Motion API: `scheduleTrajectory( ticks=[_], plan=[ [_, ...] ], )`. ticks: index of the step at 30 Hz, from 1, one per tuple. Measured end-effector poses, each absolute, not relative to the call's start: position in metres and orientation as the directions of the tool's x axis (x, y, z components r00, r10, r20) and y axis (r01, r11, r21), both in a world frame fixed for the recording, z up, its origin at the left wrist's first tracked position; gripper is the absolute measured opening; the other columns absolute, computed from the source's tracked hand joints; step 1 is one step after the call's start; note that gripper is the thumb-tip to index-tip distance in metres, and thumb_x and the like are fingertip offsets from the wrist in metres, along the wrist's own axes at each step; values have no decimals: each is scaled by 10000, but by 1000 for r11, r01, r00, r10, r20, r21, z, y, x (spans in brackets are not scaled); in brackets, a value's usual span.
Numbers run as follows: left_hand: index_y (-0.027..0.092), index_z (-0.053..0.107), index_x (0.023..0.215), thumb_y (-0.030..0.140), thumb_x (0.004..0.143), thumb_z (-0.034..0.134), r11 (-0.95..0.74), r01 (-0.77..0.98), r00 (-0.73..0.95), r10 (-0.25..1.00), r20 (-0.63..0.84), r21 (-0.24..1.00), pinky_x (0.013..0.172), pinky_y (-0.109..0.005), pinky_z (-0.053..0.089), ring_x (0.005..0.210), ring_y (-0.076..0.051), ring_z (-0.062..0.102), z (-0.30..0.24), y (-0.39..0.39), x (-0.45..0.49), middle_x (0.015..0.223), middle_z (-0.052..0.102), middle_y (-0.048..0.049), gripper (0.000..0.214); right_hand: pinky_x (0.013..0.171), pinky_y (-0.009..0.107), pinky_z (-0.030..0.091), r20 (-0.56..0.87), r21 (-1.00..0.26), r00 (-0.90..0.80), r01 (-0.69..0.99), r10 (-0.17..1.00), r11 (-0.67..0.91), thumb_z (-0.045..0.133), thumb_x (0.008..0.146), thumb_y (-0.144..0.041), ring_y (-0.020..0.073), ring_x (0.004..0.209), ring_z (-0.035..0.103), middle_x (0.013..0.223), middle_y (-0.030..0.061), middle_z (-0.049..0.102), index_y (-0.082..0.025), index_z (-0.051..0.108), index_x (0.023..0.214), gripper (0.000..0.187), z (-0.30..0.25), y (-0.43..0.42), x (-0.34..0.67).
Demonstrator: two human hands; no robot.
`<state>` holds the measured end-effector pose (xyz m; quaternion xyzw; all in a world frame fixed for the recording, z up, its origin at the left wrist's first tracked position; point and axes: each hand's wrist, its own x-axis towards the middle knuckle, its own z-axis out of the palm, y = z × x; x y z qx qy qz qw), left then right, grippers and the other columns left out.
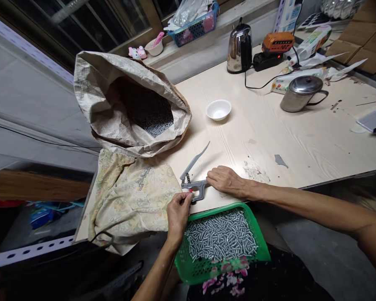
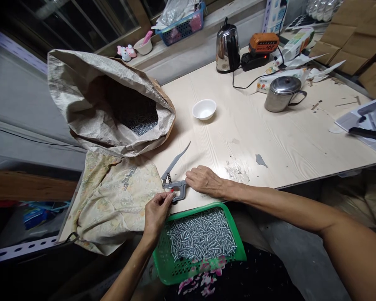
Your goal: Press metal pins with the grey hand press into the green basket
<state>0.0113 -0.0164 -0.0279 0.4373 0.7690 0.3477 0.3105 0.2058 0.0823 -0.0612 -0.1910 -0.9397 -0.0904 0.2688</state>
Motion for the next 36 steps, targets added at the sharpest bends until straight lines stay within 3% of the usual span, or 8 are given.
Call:
scheduleTrajectory(
  ticks=[9, 15, 18, 20, 22, 26, 31, 36],
  plan=[
    [139, 707, 690, 558, 666, 676, 420, 478, -349, 897, -272, 771, 521, -236, 414, 574, -166, 581, -26, -21, 2, 542, 623, -24, 422, 627, 314, 289, 379, -45, -860, 352, 342, 935, 359, 964, -70, 157, 700, 425, 754, 26, 537, -163, 537, 814, 250, -67, 85, 203],
    [150, 680, 612, 558, 605, 677, 487, 483, -346, 869, -352, 728, 451, -220, 319, 486, -131, 495, -26, -20, -1, 500, 582, -5, 408, 711, 311, 378, 253, -285, -875, 341, 414, 896, 522, 945, -262, 167, 808, 489, 917, 51, 589, -162, 562, 913, 112, -53, 85, 212],
    [154, 649, 538, 575, 578, 686, 505, 485, -332, 862, -384, 714, 441, -219, 298, 445, -114, 453, -26, -17, -2, 454, 550, 2, 425, 850, 389, 417, 253, -332, -858, 356, 446, 873, 638, 863, -433, 235, 1039, 499, 1223, 145, 541, -141, 536, 1144, 418, -41, 91, 218],
    [153, 638, 520, 587, 566, 692, 520, 479, -326, 853, -407, 707, 441, -219, 296, 431, -108, 438, -25, -16, -1, 438, 541, 3, 440, 972, 514, 364, 226, -293, -850, 407, 476, 865, 741, 738, -523, 338, 1234, 398, 1406, 230, 400, -110, 465, 1290, 742, -36, 99, 219],
    [151, 640, 523, 591, 568, 688, 527, 475, -321, 849, -419, 704, 441, -218, 294, 430, -106, 432, -23, -16, 0, 438, 540, 3, 445, 1034, 619, 269, 157, -256, -860, 439, 485, 861, 788, 639, -585, 421, 1334, 274, 1465, 277, 315, -81, 422, 1353, 948, -36, 110, 219],
    [147, 664, 563, 581, 597, 665, 512, 486, -340, 857, -386, 709, 451, -217, 291, 449, -108, 444, -22, -18, 3, 462, 549, 6, 436, 1052, 669, 218, 71, -271, -896, 405, 438, 873, 724, 663, -651, 445, 1379, 197, 1452, 251, 363, -102, 400, 1398, 973, -41, 129, 219],
    [146, 649, 541, 596, 592, 661, 509, 496, -347, 859, -377, 703, 458, -219, 292, 457, -110, 447, -21, -19, 4, 457, 548, 2, 453, 1053, 653, 235, 35, -310, -918, 366, 396, 877, 708, 655, -670, 457, 1395, 142, 1512, 235, 272, -118, 325, 1457, 1047, -47, 141, 220],
    [144, 653, 551, 592, 579, 679, 508, 472, -371, 856, -361, 720, 470, -222, 317, 464, -113, 463, -21, -20, 5, 469, 563, 2, 450, 1009, 618, 295, 72, -324, -910, 365, 407, 873, 695, 653, -683, 410, 1292, 316, 1387, 218, 410, -114, 357, 1425, 1017, -44, 143, 216]
  ],
)
